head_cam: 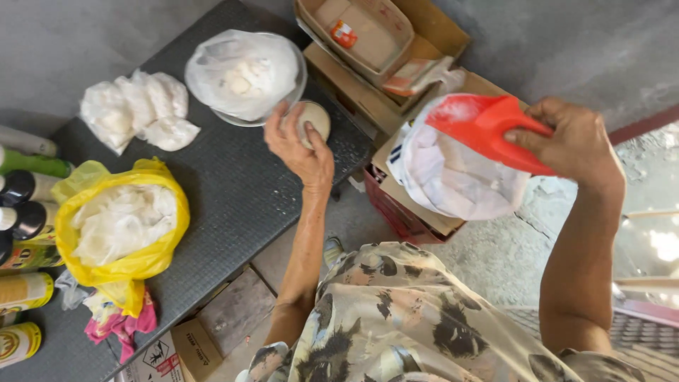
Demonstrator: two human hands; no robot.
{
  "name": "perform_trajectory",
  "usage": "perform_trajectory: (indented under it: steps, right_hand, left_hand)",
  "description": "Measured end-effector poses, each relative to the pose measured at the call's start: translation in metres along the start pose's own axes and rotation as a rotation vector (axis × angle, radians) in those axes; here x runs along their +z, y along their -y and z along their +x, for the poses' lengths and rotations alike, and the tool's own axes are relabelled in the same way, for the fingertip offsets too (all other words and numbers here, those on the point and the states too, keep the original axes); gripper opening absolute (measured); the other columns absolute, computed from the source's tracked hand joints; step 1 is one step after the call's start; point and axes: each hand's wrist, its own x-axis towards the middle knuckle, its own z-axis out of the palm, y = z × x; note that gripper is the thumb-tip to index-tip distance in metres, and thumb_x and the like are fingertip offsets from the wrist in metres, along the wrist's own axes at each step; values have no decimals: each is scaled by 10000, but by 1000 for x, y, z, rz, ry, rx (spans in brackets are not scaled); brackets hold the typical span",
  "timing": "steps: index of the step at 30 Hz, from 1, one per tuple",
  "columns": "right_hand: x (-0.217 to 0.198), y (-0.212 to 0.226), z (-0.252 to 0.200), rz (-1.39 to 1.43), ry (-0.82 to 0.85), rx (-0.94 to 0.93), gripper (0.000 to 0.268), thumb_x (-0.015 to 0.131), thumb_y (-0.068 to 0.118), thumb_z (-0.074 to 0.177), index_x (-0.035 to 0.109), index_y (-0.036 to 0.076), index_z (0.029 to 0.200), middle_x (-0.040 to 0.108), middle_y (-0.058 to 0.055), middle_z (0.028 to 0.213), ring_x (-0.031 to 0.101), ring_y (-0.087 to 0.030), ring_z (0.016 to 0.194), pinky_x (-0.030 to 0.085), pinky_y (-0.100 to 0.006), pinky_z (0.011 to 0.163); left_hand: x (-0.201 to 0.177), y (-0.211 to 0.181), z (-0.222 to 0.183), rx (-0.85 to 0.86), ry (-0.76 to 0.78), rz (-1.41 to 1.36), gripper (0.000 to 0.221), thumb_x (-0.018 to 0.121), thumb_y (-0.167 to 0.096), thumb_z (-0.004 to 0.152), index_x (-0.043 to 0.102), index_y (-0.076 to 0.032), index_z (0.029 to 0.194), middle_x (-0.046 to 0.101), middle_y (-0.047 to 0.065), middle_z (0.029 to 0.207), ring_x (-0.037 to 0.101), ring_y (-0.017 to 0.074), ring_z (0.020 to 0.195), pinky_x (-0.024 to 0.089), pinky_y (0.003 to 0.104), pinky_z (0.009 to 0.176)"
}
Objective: Measure and scoop white powder into plastic bags and tie them.
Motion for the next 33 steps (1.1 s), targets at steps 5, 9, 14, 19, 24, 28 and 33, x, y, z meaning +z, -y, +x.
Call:
perform_trajectory:
  steps: [5,9,14,19,24,28,33]
  right_hand:
    - [42,-51,-29,-275,190,145,493,868,304,814,687,74,1211,755,-149,1004,715,-252,857,571,-391,764]
    - [87,-68,-37,-487,445,312,497,742,404,909,616,104,1284,725,-163,931,735,-301,821,592,-452,749]
    - [133,-112,-28,-537,358,179,432,728,338,920,623,56,1230,741,-177,896,752,-323,803,595,-471,724]
    - [155,-132,-11,-542,251,37,410,759,293,872,636,48,1177,734,-218,899,730,-379,836,571,-505,715]
    - [166,-155,0,-552,256,-33,357,740,297,894,661,116,1191,731,-159,788,722,-310,720,565,-466,634]
    - [150,-157,-2,-588,306,-113,371,763,331,863,678,156,1179,723,-131,742,712,-277,668,558,-444,602]
    - [152,-157,-13,-497,263,-257,362,796,372,839,708,160,1119,711,-100,709,692,-259,613,547,-425,574]
  left_hand:
    - [55,-24,-81,-88,368,-82,404,667,-106,963,592,-75,1359,548,170,1414,494,355,1358,385,492,1174]
    - [83,-50,-142,-292,711,-152,717,778,-228,882,400,-22,1455,452,290,1401,477,437,1283,430,518,1074]
    - [88,-60,-178,-454,855,-113,949,805,-191,787,242,-8,1529,452,346,1341,509,486,1195,458,516,1009]
    - [100,-20,-220,-360,772,-78,755,702,-26,772,421,-16,1473,596,278,1246,644,418,1098,534,459,977]
    - [62,-92,-158,-426,803,-335,505,645,22,773,628,-17,1276,691,164,1078,710,270,930,573,384,857]
    - [63,-81,-160,-454,824,-359,488,649,26,772,637,-25,1258,694,139,1039,700,235,868,572,356,802]
    - [70,-45,-184,-481,766,-306,474,668,37,746,664,-29,1215,678,128,1035,686,215,851,562,353,775]
